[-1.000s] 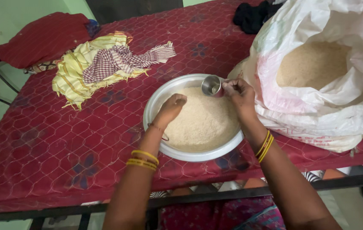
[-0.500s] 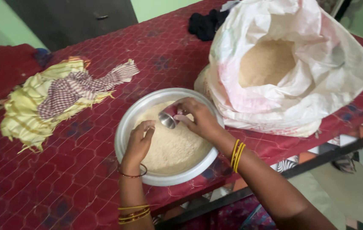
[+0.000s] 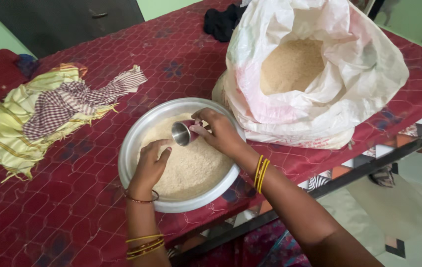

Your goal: The person scoops uncooked rice from a large white sack using a small metal cup and pours it into a silver bowl. The person repeatedly fills the cup and levels the rice in the bowl with their hand.

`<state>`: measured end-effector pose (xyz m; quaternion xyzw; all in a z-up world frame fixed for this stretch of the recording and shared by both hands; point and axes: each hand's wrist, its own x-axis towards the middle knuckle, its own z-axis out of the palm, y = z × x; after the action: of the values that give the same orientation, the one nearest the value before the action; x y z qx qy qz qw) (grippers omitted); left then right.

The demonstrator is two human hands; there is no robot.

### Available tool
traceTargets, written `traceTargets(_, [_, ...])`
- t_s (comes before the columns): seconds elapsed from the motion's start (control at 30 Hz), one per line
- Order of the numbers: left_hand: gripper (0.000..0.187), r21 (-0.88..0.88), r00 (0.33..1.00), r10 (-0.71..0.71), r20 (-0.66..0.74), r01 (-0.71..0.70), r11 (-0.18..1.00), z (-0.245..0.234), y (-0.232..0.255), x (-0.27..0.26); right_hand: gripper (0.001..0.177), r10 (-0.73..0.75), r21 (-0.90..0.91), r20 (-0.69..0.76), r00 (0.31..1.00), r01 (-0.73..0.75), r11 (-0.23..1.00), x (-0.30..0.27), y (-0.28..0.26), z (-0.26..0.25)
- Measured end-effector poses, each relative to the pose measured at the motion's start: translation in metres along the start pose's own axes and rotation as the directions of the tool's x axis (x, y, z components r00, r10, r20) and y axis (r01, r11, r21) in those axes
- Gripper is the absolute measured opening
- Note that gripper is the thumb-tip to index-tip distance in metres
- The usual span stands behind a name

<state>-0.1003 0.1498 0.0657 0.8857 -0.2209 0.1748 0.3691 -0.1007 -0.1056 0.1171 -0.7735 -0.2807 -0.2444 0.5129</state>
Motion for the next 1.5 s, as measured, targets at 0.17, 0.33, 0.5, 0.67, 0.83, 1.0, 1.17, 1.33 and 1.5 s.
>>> traceTargets(0.17, [0.025, 0.041, 0.999, -0.037, -0.009, 0.037, 0.998, 0.004, -0.005, 0.000, 0.023, 0.125, 0.184, -0.118, 0.985, -0.102, 0.978, -0.003, -0.001, -0.007])
traceTargets(0.33, [0.027, 0.065, 0.992, -0.114, 0.054, 0.111, 0.992, 0.003, 0.003, -0.002, 0.010, -0.086, 0.320, -0.184, 0.979, 0.143, 0.937, -0.018, 0.017, -0.056])
traceTargets(0.5, [0.034, 0.076, 0.995, -0.100, 0.028, 0.098, 0.992, 0.000, 0.011, -0.006, 0.015, -0.019, 0.201, -0.547, 0.837, 0.153, 0.968, -0.018, 0.046, -0.179])
traceTargets(0.67, [0.051, 0.010, 0.985, -0.167, 0.037, 0.167, 0.986, -0.004, 0.021, -0.003, 0.019, 0.215, -0.314, -0.286, 0.934, -0.303, 0.900, 0.023, 0.115, -0.284])
traceTargets(0.83, [0.056, -0.004, 0.980, -0.200, -0.003, 0.200, 0.980, -0.010, 0.032, 0.002, 0.025, 0.246, -0.641, -0.241, 0.939, -0.344, 0.686, 0.059, 0.235, -0.257])
traceTargets(1.0, [0.060, -0.030, 0.972, -0.228, -0.049, 0.226, 0.974, -0.013, 0.044, 0.010, 0.022, 0.362, -0.499, -0.319, 0.876, -0.480, 0.722, 0.015, 0.264, -0.213])
traceTargets(1.17, [0.033, -0.182, 0.980, -0.200, -0.016, 0.193, 0.964, -0.010, 0.073, 0.026, 0.017, 0.168, -0.549, -0.250, 0.954, -0.282, 0.787, 0.011, 0.258, -0.211])
traceTargets(1.33, [0.026, -0.399, 0.985, 0.093, 0.147, -0.027, 0.917, 0.042, 0.155, 0.074, 0.019, 0.211, -0.490, -0.257, 0.943, -0.315, 0.813, 0.017, 0.263, -0.208])
traceTargets(1.5, [0.029, -0.639, 0.966, 0.239, 0.101, -0.121, 0.760, 0.177, 0.231, 0.143, 0.026, 0.018, -0.603, -0.192, 0.981, -0.132, 0.787, 0.020, 0.274, -0.210])
